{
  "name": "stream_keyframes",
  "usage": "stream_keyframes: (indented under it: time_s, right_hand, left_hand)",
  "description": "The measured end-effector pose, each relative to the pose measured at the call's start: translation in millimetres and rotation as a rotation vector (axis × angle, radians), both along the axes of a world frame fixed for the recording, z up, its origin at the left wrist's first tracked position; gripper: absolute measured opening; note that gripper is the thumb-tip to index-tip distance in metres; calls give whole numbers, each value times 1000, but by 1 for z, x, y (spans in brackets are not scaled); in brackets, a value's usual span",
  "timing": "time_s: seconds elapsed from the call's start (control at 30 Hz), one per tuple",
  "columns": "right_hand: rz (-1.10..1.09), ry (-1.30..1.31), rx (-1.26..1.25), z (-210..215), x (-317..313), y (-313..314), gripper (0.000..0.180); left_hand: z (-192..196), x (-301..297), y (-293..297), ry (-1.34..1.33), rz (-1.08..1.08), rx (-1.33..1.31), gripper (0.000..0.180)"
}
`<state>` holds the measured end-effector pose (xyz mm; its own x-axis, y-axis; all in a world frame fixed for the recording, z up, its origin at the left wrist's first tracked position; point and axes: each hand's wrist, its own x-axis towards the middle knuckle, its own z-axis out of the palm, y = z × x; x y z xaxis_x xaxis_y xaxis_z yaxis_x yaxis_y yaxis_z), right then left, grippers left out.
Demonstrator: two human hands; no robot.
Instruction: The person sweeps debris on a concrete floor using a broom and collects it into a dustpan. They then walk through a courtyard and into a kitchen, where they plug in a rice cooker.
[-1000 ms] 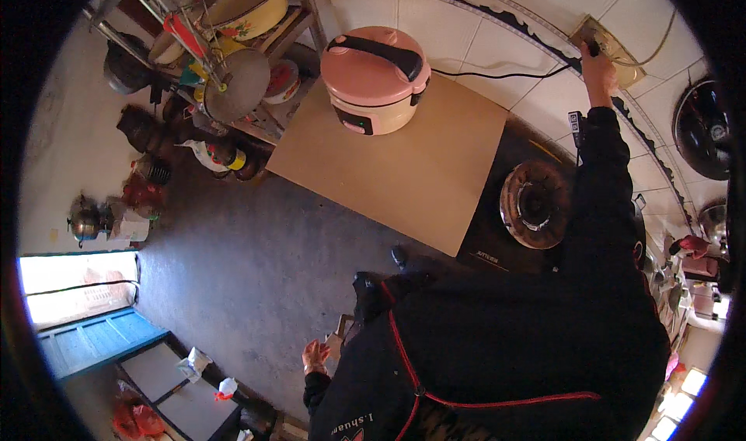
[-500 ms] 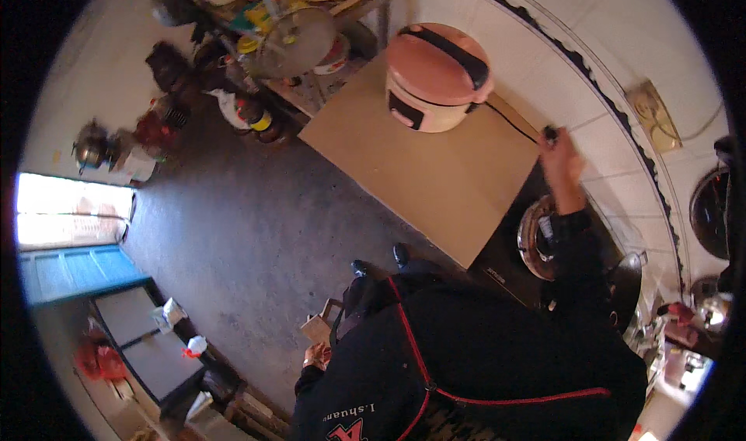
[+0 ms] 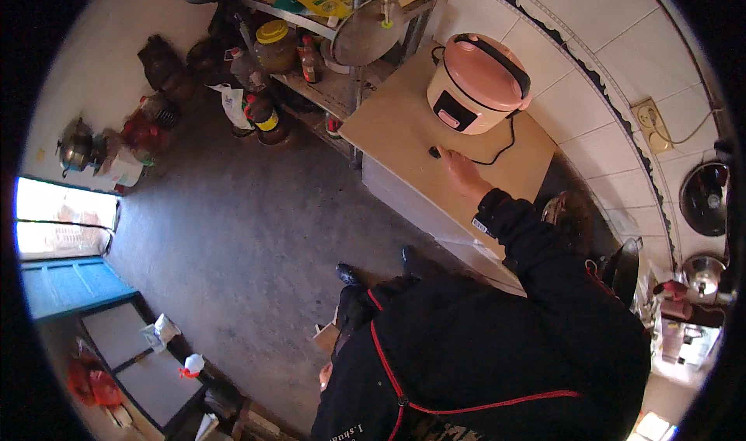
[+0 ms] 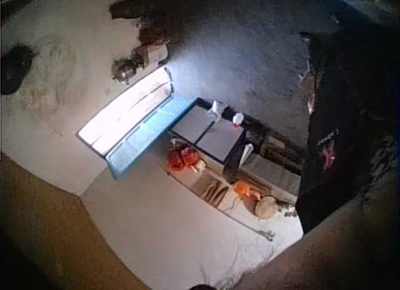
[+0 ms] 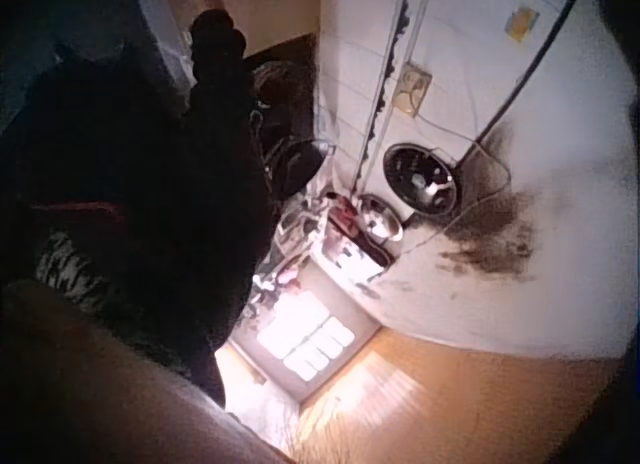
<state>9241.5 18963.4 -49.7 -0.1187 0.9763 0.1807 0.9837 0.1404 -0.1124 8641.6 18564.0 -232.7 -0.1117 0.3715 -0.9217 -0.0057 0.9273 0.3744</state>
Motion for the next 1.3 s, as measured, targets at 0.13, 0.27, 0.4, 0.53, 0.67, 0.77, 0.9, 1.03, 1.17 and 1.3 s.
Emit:
stream_keyframes:
  time_s: [0.13,0.27,0.4,0.53,0.67,0.77,0.9,1.03,1.17,1.3]
  right_hand:
    - [-12,320,111,65,-38,50,29]
    - [-135,28,317,146,-14,110,25]
    - [-436,-434,255,184,41,154,27]
    - [-470,-591,-109,175,98,194,45]
    - [-625,-18,-189,160,131,221,48]
    - [-608,310,-288,159,135,231,49]
    - [-642,593,-275,160,126,230,40]
    - [-420,886,-195,162,120,219,28]
    - [-299,1026,-16,178,141,201,28]
    - [-488,1492,254,209,185,141,34]
  left_hand:
    - [-25,-64,-10,26,-61,-53,22]
    - [-8,-104,47,86,32,41,22]
    - [32,-102,122,170,204,213,23]
    - [61,-86,156,10,387,197,23]
    - [53,-80,132,113,251,148,24]
    - [16,-87,94,-48,379,53,25]
    - [-16,-97,78,206,-245,72,28]
    - [-23,-99,104,168,-138,35,30]
    - [-16,-96,158,170,-108,82,28]
    - [-6,-95,202,-61,200,55,25]
